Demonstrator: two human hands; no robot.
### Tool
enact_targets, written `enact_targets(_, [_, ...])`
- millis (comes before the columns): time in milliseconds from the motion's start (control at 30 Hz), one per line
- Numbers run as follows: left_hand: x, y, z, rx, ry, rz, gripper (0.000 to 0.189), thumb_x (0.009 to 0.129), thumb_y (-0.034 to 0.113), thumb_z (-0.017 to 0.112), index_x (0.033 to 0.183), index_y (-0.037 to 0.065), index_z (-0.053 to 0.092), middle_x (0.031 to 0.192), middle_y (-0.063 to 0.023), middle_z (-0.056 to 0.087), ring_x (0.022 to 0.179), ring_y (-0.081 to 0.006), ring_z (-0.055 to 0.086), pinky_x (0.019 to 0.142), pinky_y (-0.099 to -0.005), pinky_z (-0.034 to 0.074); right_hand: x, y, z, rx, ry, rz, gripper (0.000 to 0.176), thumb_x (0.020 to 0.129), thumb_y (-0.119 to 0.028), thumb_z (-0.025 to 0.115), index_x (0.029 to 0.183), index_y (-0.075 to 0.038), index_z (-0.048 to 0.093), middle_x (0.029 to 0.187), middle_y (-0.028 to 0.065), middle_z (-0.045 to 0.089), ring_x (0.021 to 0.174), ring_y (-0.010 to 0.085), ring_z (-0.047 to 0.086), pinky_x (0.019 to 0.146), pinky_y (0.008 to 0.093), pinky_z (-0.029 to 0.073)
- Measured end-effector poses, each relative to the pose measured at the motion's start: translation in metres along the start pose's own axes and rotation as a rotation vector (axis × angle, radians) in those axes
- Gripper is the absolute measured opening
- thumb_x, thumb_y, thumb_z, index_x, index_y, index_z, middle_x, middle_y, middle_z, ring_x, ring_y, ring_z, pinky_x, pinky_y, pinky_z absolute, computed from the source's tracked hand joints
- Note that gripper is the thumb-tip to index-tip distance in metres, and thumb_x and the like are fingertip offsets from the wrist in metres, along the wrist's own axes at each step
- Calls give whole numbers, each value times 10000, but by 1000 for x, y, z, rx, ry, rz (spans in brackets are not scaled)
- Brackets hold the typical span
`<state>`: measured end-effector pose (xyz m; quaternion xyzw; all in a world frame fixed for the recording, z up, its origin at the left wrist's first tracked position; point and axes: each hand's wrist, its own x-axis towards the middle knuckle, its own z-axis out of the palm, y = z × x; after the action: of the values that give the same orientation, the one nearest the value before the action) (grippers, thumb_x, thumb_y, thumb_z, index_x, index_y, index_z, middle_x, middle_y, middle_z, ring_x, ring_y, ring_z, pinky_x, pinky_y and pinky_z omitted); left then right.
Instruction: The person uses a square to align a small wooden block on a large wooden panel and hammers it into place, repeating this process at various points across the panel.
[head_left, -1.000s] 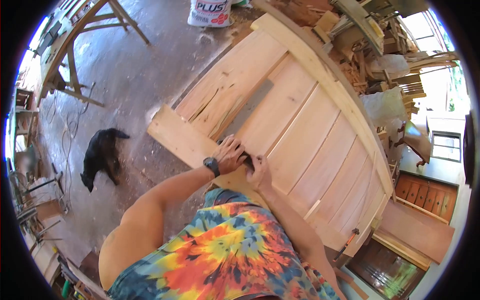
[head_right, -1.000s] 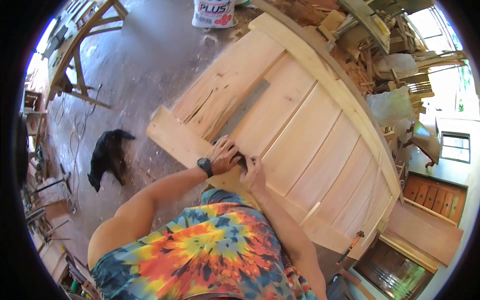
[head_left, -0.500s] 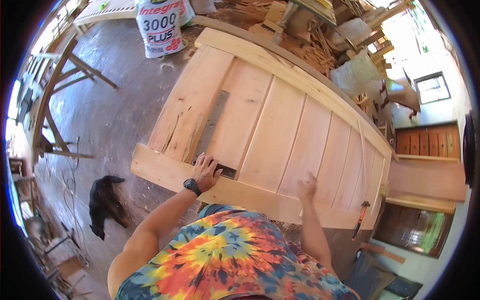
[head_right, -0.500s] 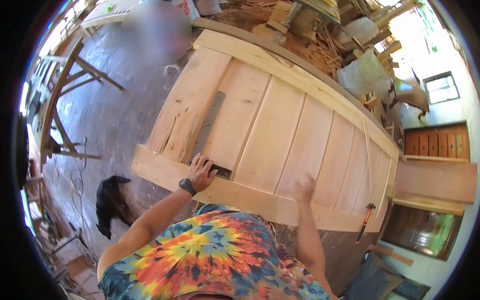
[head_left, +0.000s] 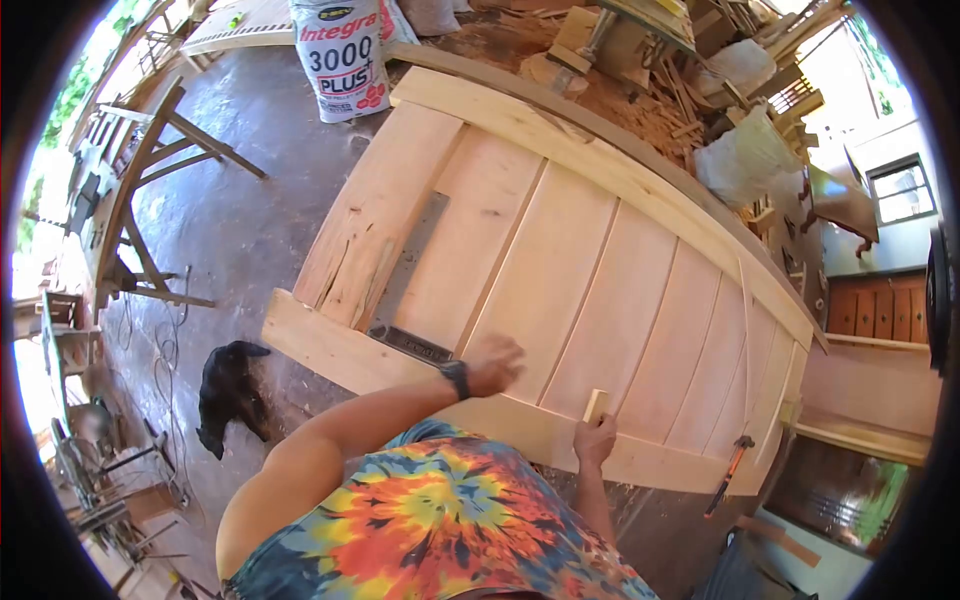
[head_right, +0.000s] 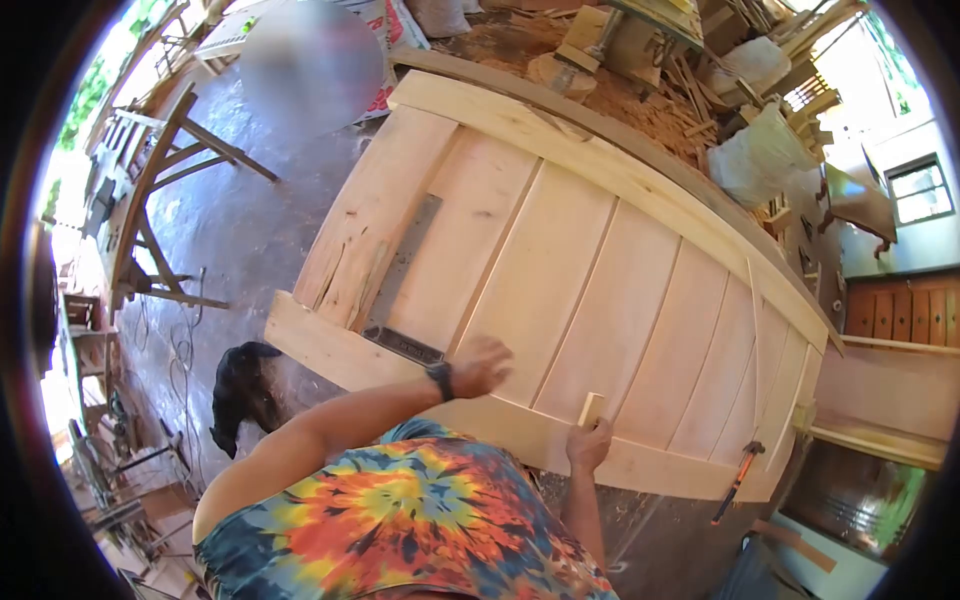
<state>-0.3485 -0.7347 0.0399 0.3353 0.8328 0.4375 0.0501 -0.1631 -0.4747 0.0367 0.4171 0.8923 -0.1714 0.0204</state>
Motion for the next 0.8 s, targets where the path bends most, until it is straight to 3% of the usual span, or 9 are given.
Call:
enact_targets(67, [16, 8, 48, -207, -189, -116, 361, 908, 334, 700, 1053, 6, 658, 996, -187, 691, 955, -399, 644, 851, -476, 515, 8, -16, 5, 261, 4, -177, 440, 722, -148, 712, 1107, 59, 660, 976, 225, 681, 915, 340, 672, 829, 414, 536])
enact_targets(133, [54, 58, 33, -409, -517, -522, 508, 960, 438, 637, 1116, -45, 625, 1047, -245, 700, 979, -435, 662, 859, -481, 523, 7, -52, -7, 384, -28, -214, 416, 764, -122, 719, 1131, 60, 646, 972, 186, 683, 895, 284, 680, 810, 381, 544])
enact_targets(233, [58, 67, 73, -555, -395, -613, 593, 976, 481, 596, 1151, -86, 579, 1044, -294, 694, 969, -443, 677, 856, -471, 531, 20, -84, -14, 604, -341, -209, 394, 880, -118, 744, 1228, 28, 632, 1035, 141, 666, 949, 174, 657, 739, 302, 562])
enact_targets(367, [61, 48, 81, -601, -285, -794, 581, 969, 472, 608, 1139, -79, 536, 1009, -306, 681, 950, -424, 679, 834, -465, 523, 52, -76, -36, 759, -622, -348, 546, 871, -36, 713, 1384, 28, 537, 1254, 106, 619, 995, 183, 648, 805, 295, 575])
enact_targets(533, [64, 24, 27, -366, -183, -755, 468, 927, 392, 698, 1002, -34, 519, 890, -251, 649, 806, -373, 643, 743, -466, 500, 165, 77, -38, 312, -79, -168, 561, 834, -82, 738, 1354, 36, 566, 1189, 154, 664, 908, 209, 679, 786, 327, 579])
enact_targets(567, [63, 18, 20, -360, -82, -756, 455, 903, 367, 735, 970, -23, 510, 856, -234, 632, 766, -354, 625, 715, -461, 492, 178, 90, -62, 261, -54, 39, 577, 821, -84, 744, 1354, 44, 566, 1273, 183, 614, 1022, 257, 655, 841, 341, 566])
enact_targets(667, [53, -27, 26, -380, -21, -789, 465, 856, 343, 788, 966, -24, 524, 847, -224, 622, 763, -333, 620, 706, -448, 495, 219, 225, -80, -57, 254, 226, 737, 792, -187, 735, 1446, 30, 473, 1458, 250, 498, 1348, 390, 488, 1156, 442, 388])
enact_targets(700, [65, -18, 1, -276, -90, -825, 488, 832, 367, 800, 964, -26, 542, 872, -231, 641, 790, -336, 641, 718, -448, 501, 206, 217, -111, -70, 295, 371, 787, 780, -138, 745, 1480, 15, 420, 1435, 245, 507, 1327, 420, 501, 1123, 457, 426])
enact_targets(800, [81, -17, -21, -147, -100, -847, 517, 825, 372, 801, 1029, -44, 573, 913, -239, 668, 842, -348, 668, 751, -438, 516, 201, 331, -126, -435, 490, 618, 816, 760, -160, 715, 1509, -81, 403, 1366, 282, 525, 1245, 473, 534, 1076, 529, 446])
